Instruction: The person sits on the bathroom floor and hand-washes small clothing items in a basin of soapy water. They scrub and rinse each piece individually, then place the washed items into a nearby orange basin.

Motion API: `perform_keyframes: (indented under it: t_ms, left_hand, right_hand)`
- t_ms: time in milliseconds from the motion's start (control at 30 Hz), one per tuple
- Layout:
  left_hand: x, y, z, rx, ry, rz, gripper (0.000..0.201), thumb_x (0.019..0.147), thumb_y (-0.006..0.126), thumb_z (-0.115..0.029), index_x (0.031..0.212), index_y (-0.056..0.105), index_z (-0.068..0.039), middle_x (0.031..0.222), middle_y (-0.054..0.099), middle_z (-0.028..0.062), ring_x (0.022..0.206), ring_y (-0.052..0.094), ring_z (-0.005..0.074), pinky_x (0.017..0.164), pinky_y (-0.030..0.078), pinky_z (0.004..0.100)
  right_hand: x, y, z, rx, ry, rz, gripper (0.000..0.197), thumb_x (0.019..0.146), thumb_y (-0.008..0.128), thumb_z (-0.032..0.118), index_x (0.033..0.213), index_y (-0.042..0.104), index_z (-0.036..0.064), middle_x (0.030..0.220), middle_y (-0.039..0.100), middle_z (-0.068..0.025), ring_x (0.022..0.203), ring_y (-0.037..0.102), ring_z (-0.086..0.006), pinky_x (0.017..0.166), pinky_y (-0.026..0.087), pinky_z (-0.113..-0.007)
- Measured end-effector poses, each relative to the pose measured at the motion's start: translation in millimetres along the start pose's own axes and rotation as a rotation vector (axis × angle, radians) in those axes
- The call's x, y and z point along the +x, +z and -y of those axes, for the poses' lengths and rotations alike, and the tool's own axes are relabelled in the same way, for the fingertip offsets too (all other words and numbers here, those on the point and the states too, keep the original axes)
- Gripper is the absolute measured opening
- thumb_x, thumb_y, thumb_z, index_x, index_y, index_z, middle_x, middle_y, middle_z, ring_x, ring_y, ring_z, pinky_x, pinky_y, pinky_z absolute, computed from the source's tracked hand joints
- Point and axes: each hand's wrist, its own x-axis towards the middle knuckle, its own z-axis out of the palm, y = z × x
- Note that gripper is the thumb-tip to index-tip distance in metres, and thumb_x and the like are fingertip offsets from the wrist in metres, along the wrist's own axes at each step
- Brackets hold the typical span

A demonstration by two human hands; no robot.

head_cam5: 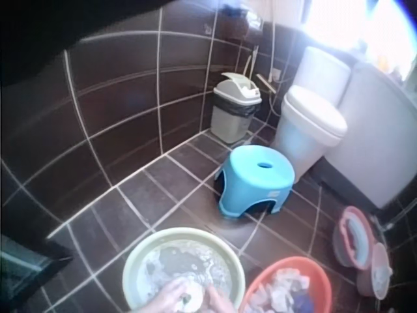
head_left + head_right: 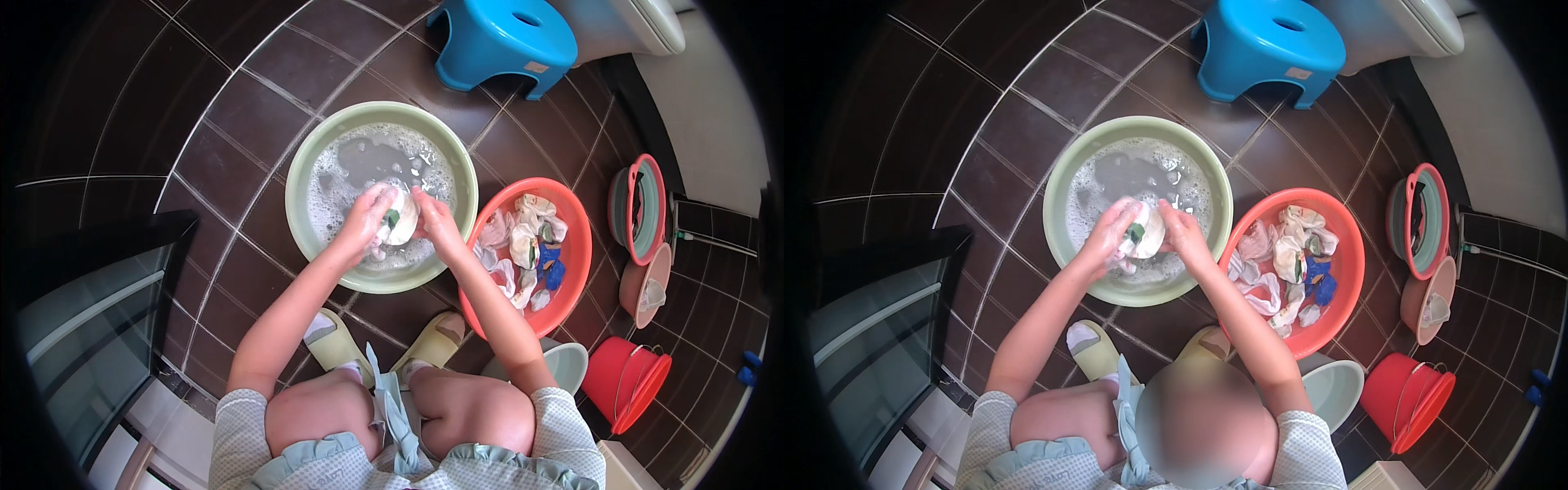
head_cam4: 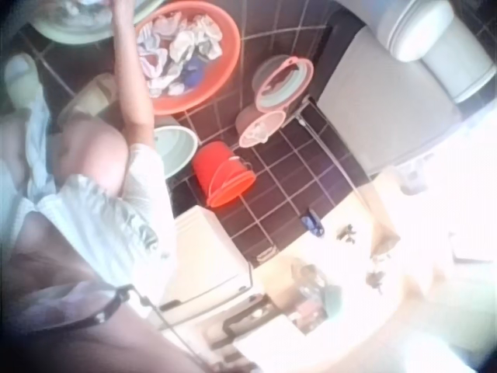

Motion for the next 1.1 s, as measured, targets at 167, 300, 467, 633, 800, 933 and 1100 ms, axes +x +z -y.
perform_keyframes:
  t_ms: [167,300,467,633,800,933,1100]
  left_hand:
    - [0.7,12.3,-0.1,-0.124,-0.032,-0.014,0.028,0.089,0.048,-0.027,0.104,0.05,-0.004,0.088,0.056,0.004,0.073,0.057,0.0105,0.057,0.048,0.0223]
    - [0.7,6.6,6.3,-0.243,-0.046,-0.133,0.027,0.087,0.051,-0.027,0.102,0.051,-0.004,0.083,0.056,0.0023,0.066,0.055,0.0082,0.05,0.042,0.0194]
    - [3.4,-2.5,13.8,-0.295,0.071,-0.218,0.02,0.088,0.05,-0.026,0.094,0.052,-0.007,0.079,0.054,-0.0003,0.069,0.056,0.0074,0.05,0.043,0.0196]
    - [-19.2,40.5,-8.7,-0.272,-0.118,-0.232,0.025,0.092,0.039,-0.032,0.085,0.052,-0.012,0.067,0.049,-0.0029,0.048,0.046,0.0079,0.044,0.04,0.0254]
    - [-11.2,11.8,3.8,-0.37,-0.155,-0.174,0.032,0.092,0.036,-0.039,0.081,0.048,-0.012,0.064,0.047,-0.0022,0.048,0.046,0.0087,0.042,0.04,0.0279]
    - [-22.8,27.7,-18.6,-0.302,-0.241,-0.204,0.033,0.09,0.039,-0.042,0.08,0.048,-0.012,0.062,0.045,-0.0028,0.05,0.047,0.009,0.046,0.041,0.0275]
    - [-14.6,22.6,-8.6,-0.332,-0.219,-0.195,0.036,0.091,0.036,-0.041,0.075,0.048,-0.011,0.063,0.047,-0.0009,0.057,0.05,0.0099,0.05,0.043,0.0298]
  right_hand:
    - [40.2,-4.9,-20.3,-0.231,-0.555,-0.223,0.03,0.086,0.051,0.027,0.074,0.052,-0.001,0.062,0.056,-0.0081,0.057,0.055,-0.0168,0.054,0.041,-0.031]
    - [16.6,2.5,15.1,-0.748,-0.675,-0.366,0.024,0.081,0.056,0.026,0.074,0.051,0.0038,0.056,0.052,-0.0165,0.055,0.056,-0.0309,0.05,0.042,-0.036]
    - [-30.3,43.9,8.5,-1.07,-1.054,-0.115,0.016,0.081,0.056,0.019,0.072,0.054,0.0058,0.052,0.053,-0.0124,0.046,0.057,-0.0235,0.044,0.043,-0.034]
    - [5.1,30.0,16.7,-0.785,-0.643,-0.275,0.023,0.079,0.058,0.024,0.063,0.057,0.0082,0.05,0.052,-0.0116,0.047,0.055,-0.0292,0.044,0.044,-0.037]
    - [-25.2,59.6,12.3,-0.942,-0.886,-0.165,0.034,0.082,0.055,0.023,0.057,0.058,0.0016,0.05,0.052,-0.0157,0.043,0.054,-0.0286,0.043,0.042,-0.035]
    - [-1.7,43.6,26.7,-1.0,-0.793,-0.195,0.034,0.082,0.055,0.026,0.057,0.059,0.0025,0.05,0.052,-0.0155,0.046,0.052,-0.0316,0.044,0.042,-0.036]
    - [-10.5,48.8,21.9,-0.999,-0.823,-0.174,0.032,0.082,0.055,0.024,0.06,0.059,0.0016,0.053,0.053,-0.0167,0.046,0.052,-0.0328,0.045,0.041,-0.037]
